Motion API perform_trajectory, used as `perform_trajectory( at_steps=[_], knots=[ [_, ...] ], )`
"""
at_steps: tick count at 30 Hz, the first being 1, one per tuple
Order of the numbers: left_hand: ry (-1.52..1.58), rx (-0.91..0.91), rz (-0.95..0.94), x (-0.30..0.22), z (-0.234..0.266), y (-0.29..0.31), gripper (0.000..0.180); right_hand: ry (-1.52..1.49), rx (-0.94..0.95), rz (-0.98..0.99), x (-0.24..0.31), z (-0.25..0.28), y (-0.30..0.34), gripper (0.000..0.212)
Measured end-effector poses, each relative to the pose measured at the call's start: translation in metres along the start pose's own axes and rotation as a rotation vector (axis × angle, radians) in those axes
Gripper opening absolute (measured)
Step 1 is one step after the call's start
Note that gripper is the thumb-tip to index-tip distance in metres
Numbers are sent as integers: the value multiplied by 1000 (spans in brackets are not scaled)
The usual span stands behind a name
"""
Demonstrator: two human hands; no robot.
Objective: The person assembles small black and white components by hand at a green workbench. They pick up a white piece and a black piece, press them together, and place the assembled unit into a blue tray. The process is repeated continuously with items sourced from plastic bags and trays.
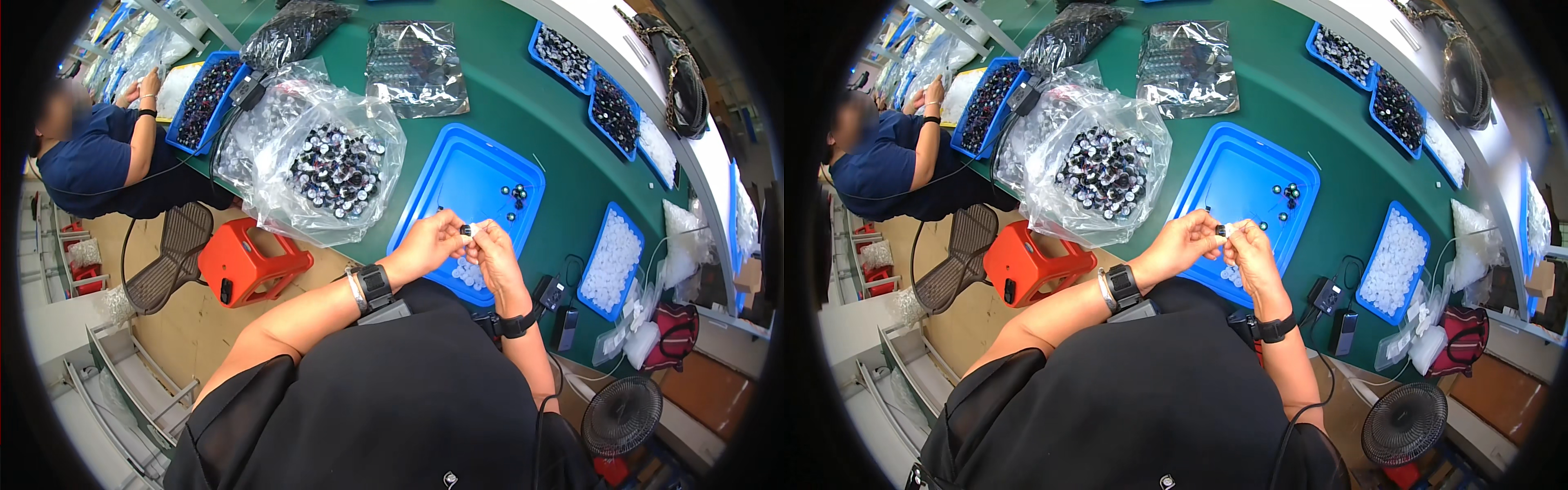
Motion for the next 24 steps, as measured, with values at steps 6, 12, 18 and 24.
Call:
perform_trajectory(
  at_steps=[6,12,18,24],
  knots=[
    [176,75,90,11,-3,1,19,644,-27,362,37,-14,12,7],
    [329,107,150,16,-4,7,20,544,-24,311,32,-14,15,10],
    [601,128,208,27,-6,6,23,214,-1,131,11,-2,8,19],
    [773,166,332,40,-12,9,30,705,-21,400,43,-29,19,28]
  ],
)
Point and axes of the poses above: each hand's wrist, its own y-axis away from the middle knuckle, its own z-axis out of the back of the hand, x = y × z, the point moved 10 cm from there along -y, towards the middle knuckle, and after that the axes turned 7 degrees about x, right-handed, at the moved point
